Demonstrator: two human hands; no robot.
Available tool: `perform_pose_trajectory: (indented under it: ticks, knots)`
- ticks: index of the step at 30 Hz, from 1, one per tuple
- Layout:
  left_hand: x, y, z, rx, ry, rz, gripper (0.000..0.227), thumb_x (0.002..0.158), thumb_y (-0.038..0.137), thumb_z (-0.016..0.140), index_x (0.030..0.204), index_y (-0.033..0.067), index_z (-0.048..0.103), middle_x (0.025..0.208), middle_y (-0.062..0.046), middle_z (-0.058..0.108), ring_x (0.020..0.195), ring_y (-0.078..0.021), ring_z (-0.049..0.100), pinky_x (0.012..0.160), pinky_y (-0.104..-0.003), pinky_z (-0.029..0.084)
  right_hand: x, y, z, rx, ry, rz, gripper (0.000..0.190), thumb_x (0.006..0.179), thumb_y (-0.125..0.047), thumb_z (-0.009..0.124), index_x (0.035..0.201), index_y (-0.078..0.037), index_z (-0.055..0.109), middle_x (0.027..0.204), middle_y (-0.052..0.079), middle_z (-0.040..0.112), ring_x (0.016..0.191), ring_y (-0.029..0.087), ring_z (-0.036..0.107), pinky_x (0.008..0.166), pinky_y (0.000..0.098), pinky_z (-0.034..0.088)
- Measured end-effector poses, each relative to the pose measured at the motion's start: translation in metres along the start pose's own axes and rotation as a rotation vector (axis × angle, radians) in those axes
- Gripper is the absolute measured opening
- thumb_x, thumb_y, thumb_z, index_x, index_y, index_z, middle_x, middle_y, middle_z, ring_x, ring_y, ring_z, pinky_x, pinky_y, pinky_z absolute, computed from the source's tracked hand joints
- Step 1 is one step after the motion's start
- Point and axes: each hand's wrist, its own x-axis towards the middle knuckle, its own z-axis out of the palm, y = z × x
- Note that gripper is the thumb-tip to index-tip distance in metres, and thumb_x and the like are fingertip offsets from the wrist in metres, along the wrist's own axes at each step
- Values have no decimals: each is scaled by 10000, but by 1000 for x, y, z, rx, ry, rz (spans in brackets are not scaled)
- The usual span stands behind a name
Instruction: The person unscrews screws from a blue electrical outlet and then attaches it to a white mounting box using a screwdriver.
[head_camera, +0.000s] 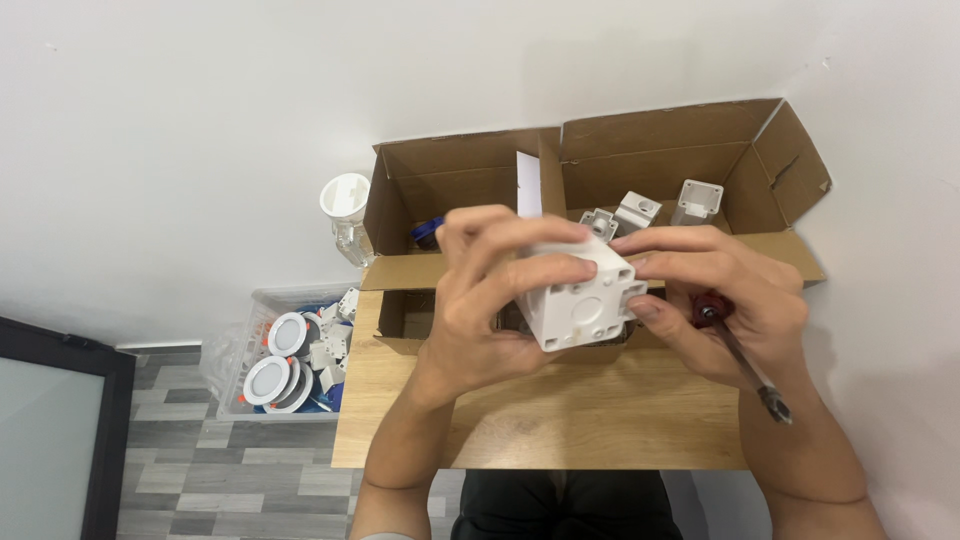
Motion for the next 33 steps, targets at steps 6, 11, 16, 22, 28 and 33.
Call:
perform_pose_trajectory:
  ticks: [6, 11, 16, 22, 28, 33]
  knots:
    - [-8, 3, 2, 5, 25, -128, 370, 988, 243, 971, 1280, 348, 770, 1206, -28, 440, 1145, -228, 503, 982, -335, 494, -2, 4, 0, 9, -1, -17, 177, 1016, -91, 715, 1141, 20, 657, 1239, 351, 760, 868, 234, 774, 652, 260, 561]
    - [-6, -2, 1, -70, 23, -101, 373, 996, 306, 939, 1321, 288, 755, 1239, -59, 472, 1130, -205, 549, 970, -322, 517, -1, 8, -1, 33, 14, -36, 166, 1022, -102, 689, 1124, 19, 639, 1255, 406, 734, 838, 241, 722, 627, 254, 530]
    - [-2, -1, 0, -68, 29, -94, 376, 1000, 323, 924, 1327, 262, 747, 1265, -60, 514, 1146, -198, 583, 938, -317, 526, -3, 12, -2, 23, 21, -36, 213, 1063, -171, 628, 1168, 11, 660, 1285, 399, 731, 1027, 348, 809, 665, 283, 562]
    - [0, 1, 1, -116, 47, -110, 380, 983, 295, 924, 1311, 229, 743, 1279, -76, 548, 1113, -194, 589, 889, -298, 517, -4, 11, -4, 12, 8, 1, 279, 1088, -248, 574, 1189, -8, 672, 1409, 378, 695, 511, 112, 421, 562, 246, 408]
    - [0, -1, 1, -202, 53, -127, 438, 942, 254, 926, 1316, 210, 703, 1318, -97, 561, 1187, -220, 617, 964, -330, 566, -4, 12, -5, 28, 10, 63, 327, 1107, -288, 529, 1232, -21, 671, 1432, 345, 701, 452, 63, 371, 490, 207, 335]
    - [-1, -2, 0, -215, 44, -152, 437, 952, 228, 914, 1327, 228, 690, 1340, -97, 575, 1161, -206, 617, 971, -325, 560, -6, 17, -4, 44, 19, 68, 299, 1107, -245, 537, 1232, 4, 646, 1418, 353, 701, 459, 63, 252, 504, 223, 286]
